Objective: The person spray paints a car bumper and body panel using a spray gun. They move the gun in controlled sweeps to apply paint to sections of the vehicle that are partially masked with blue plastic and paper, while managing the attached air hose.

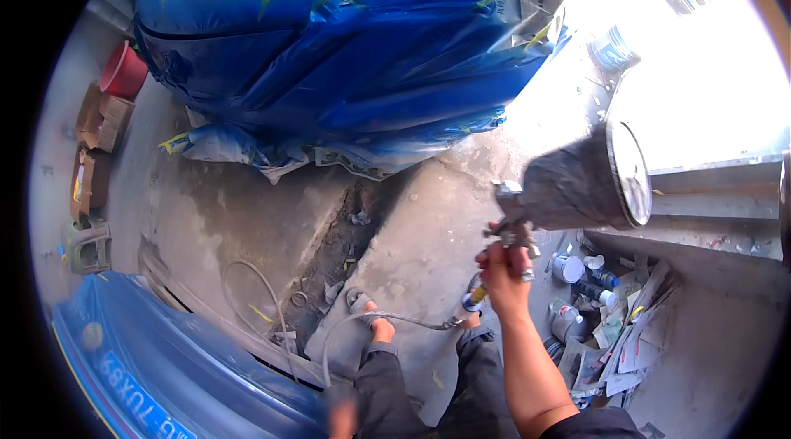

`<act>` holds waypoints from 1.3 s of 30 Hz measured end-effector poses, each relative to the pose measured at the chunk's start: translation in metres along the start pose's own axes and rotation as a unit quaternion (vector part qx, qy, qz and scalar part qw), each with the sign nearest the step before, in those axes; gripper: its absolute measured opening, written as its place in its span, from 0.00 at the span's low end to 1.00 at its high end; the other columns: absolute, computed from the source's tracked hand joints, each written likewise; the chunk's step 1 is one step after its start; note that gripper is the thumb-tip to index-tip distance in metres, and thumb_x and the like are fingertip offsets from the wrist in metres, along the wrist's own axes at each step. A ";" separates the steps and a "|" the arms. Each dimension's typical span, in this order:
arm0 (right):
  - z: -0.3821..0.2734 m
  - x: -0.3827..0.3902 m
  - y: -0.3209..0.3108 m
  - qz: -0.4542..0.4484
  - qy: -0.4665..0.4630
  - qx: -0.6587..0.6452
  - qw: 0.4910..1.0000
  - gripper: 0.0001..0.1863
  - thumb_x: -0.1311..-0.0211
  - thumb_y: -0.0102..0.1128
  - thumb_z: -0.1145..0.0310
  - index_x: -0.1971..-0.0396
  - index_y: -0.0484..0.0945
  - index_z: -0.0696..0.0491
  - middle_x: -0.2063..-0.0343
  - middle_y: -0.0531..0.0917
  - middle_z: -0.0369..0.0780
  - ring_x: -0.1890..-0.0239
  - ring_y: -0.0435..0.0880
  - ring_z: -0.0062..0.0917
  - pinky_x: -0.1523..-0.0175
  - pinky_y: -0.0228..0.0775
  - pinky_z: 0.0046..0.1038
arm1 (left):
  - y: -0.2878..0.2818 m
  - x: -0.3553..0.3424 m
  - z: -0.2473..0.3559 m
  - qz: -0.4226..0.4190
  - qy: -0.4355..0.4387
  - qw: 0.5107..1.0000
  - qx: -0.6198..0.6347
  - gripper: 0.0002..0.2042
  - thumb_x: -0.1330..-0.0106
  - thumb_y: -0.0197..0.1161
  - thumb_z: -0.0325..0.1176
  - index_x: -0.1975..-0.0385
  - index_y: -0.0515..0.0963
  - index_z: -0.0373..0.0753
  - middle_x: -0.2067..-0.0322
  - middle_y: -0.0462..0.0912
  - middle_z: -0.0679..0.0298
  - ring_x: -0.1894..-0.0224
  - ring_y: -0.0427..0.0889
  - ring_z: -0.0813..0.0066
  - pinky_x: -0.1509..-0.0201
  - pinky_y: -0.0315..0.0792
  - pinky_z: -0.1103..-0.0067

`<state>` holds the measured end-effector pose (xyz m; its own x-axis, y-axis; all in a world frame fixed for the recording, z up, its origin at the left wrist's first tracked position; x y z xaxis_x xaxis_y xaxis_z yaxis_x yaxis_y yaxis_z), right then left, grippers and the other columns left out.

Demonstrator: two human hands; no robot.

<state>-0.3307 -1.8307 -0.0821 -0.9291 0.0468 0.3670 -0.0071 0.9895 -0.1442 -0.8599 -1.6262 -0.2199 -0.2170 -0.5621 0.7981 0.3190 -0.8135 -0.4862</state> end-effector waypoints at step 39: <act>0.103 -0.111 -0.122 0.094 -0.297 0.196 0.930 0.14 0.39 0.55 0.70 0.54 0.72 0.56 0.60 0.75 0.39 0.66 0.77 0.24 0.61 0.70 0.25 | 0.172 0.059 0.108 0.045 0.153 0.956 -0.245 0.19 0.42 0.56 0.31 0.51 0.65 0.33 0.60 0.76 0.45 0.54 0.73 0.45 0.48 0.65 0.60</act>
<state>-0.2645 -1.9704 -0.2005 -0.9673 0.0149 -0.2532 0.1495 0.8399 -0.5218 -0.7182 -1.7833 -0.2177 -0.4921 -0.5898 0.6403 -0.1054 -0.6897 -0.7164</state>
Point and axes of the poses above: each hand's wrist, its own x-axis away from the middle knuckle, its own y-axis out of the palm, z = x × y, the point moved 2 cm from there along -x, towards the middle knuckle
